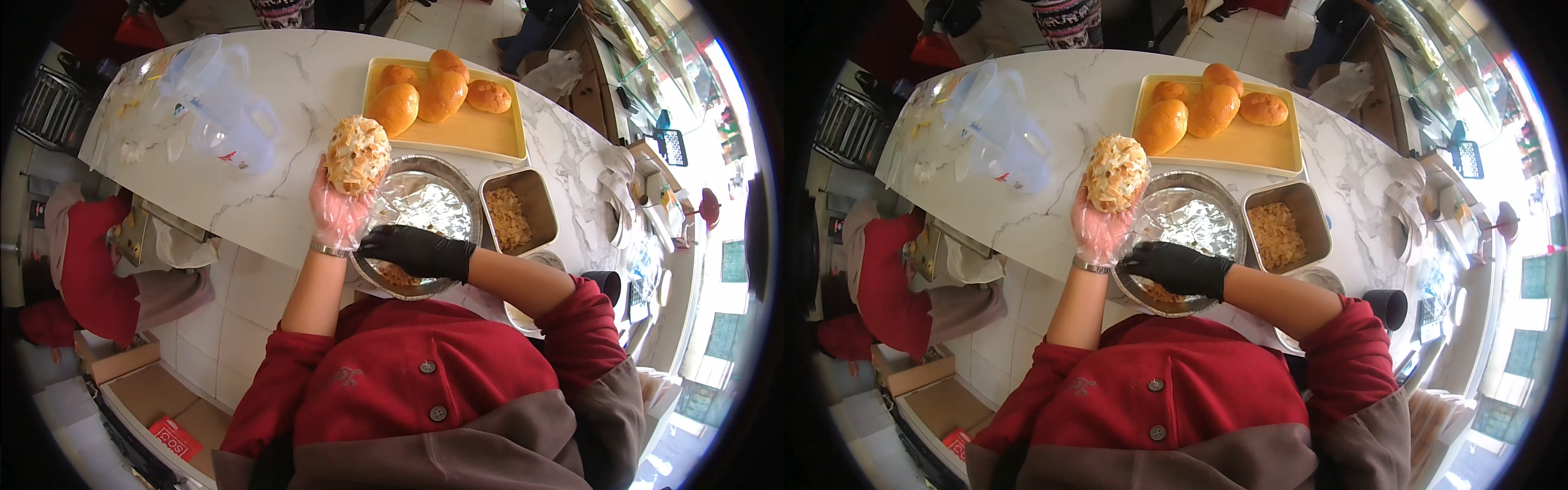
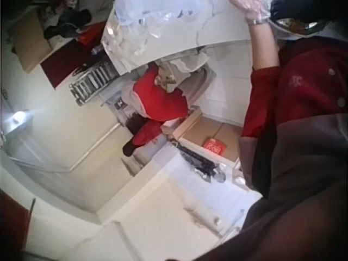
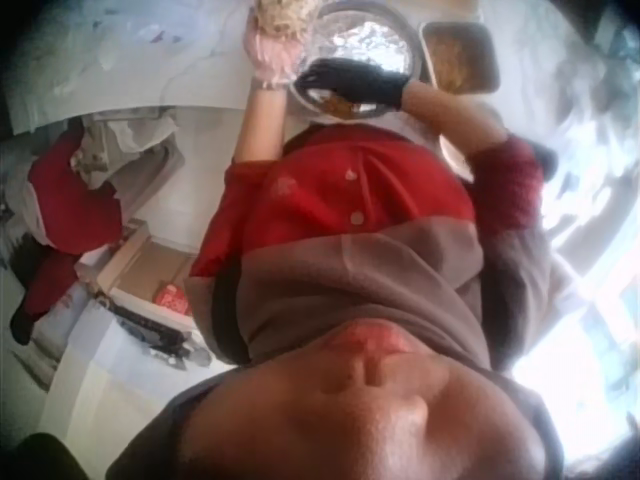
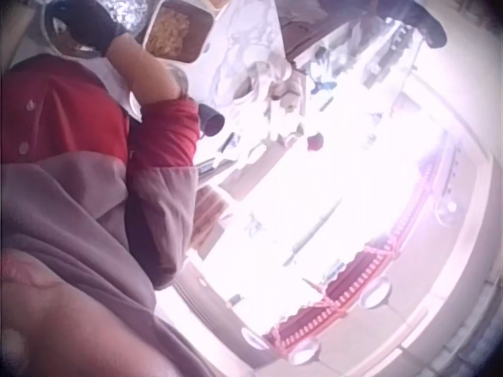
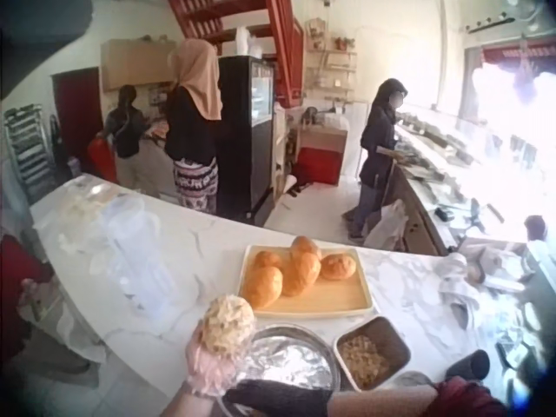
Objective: The person applies a liquid from a bowl to a dough ball with a spoon and then rolls the dough in a container of toppings to coat it.
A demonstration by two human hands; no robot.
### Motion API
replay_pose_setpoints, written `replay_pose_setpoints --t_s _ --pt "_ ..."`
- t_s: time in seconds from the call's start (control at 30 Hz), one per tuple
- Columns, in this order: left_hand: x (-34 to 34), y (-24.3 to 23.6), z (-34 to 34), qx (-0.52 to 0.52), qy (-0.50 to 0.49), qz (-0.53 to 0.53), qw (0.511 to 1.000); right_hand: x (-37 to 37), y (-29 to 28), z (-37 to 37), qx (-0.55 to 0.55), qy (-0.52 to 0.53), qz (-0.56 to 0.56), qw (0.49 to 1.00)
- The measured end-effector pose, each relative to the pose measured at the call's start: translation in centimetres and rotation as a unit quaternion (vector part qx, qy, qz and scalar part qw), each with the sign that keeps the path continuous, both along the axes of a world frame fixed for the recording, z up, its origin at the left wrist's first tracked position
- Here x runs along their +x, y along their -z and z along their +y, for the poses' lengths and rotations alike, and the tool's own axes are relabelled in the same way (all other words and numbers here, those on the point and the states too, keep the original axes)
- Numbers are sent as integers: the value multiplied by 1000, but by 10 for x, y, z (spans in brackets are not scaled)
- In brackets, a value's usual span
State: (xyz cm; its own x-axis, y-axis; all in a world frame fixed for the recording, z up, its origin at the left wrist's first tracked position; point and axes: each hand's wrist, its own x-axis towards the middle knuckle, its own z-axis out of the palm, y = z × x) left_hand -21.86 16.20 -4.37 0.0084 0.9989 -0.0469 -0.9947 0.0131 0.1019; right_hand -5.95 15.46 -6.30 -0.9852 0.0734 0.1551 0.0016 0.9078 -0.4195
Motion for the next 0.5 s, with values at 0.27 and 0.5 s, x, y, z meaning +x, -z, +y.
replay_pose_setpoints --t_s 0.27,0.5 --pt "2 -2 6 5 19 11 1000 34 -9 -17 -76 -79 -64 992" --pt "2 0 7 -17 32 20 999 41 1 -17 -121 -71 -69 988"
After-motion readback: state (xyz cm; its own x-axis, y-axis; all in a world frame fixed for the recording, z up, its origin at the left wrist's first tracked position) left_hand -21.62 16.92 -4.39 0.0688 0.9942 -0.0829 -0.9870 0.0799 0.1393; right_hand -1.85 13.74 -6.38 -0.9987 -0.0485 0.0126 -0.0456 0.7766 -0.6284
